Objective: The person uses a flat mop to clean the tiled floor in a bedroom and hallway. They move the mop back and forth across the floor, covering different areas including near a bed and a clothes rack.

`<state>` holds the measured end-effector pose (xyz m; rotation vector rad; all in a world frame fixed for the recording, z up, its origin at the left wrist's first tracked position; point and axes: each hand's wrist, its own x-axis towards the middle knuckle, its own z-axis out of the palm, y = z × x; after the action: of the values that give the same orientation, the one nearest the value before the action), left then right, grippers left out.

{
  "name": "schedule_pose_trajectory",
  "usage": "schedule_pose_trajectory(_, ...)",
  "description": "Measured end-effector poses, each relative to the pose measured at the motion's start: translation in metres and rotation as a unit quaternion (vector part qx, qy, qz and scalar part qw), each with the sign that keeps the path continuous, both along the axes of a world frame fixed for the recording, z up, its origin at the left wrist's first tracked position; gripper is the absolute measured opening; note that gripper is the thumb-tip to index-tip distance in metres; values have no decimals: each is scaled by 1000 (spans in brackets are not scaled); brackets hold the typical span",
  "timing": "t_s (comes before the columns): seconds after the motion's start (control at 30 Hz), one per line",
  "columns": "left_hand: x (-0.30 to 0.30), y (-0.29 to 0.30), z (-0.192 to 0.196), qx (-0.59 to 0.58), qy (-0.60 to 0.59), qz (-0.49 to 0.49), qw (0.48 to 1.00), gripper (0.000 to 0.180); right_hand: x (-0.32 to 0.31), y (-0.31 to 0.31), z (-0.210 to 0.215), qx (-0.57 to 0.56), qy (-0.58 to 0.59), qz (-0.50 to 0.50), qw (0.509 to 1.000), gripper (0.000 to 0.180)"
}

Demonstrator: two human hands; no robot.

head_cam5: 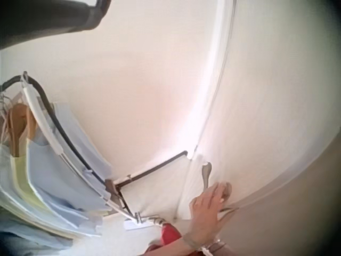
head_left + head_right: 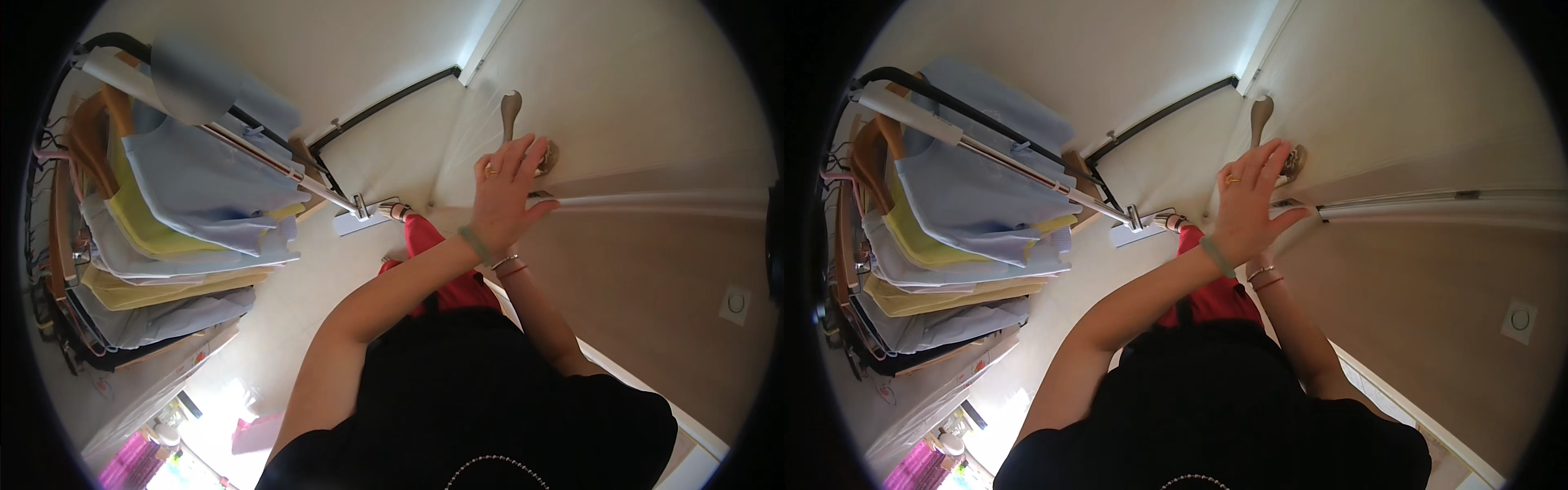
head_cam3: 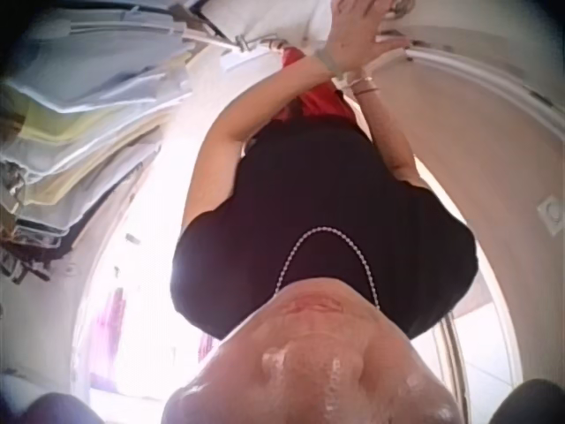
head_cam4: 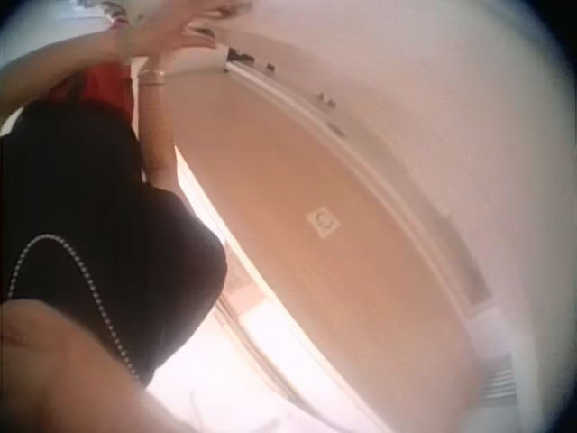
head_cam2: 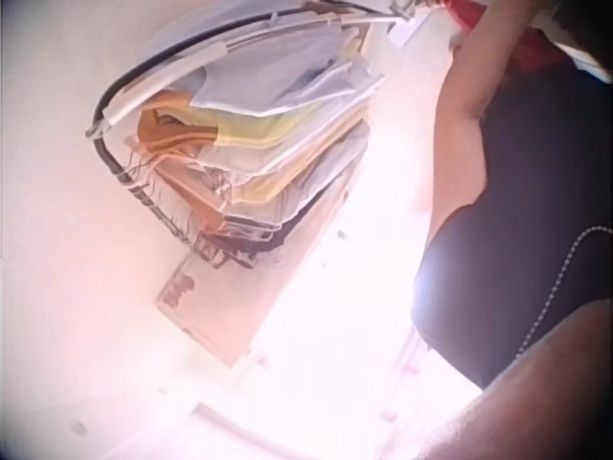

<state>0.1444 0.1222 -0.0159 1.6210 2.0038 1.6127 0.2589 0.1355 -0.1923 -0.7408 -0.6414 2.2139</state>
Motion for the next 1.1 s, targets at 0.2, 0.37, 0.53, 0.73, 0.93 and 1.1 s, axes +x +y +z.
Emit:
schedule_pose_trajectory(0.2,-74,-62,10,60,-118,109,985,75,-83,-45,63,37,-43,178,982,48)
schedule_pose_trajectory(0.37,-154,-108,17,83,-119,324,935,62,-221,-63,138,-26,31,283,958,40)
schedule_pose_trajectory(0.53,-231,-134,13,99,-75,464,877,67,-330,-88,132,9,77,328,941,36)
schedule_pose_trajectory(0.73,-296,-134,-3,118,-111,493,855,72,-416,-97,96,216,-1,278,936,26)
schedule_pose_trajectory(0.93,-303,-136,18,138,-198,421,874,34,-400,-91,80,503,-125,362,775,39)
schedule_pose_trajectory(1.1,-262,-133,54,161,-295,376,864,29,-358,-97,61,544,-214,374,720,42)
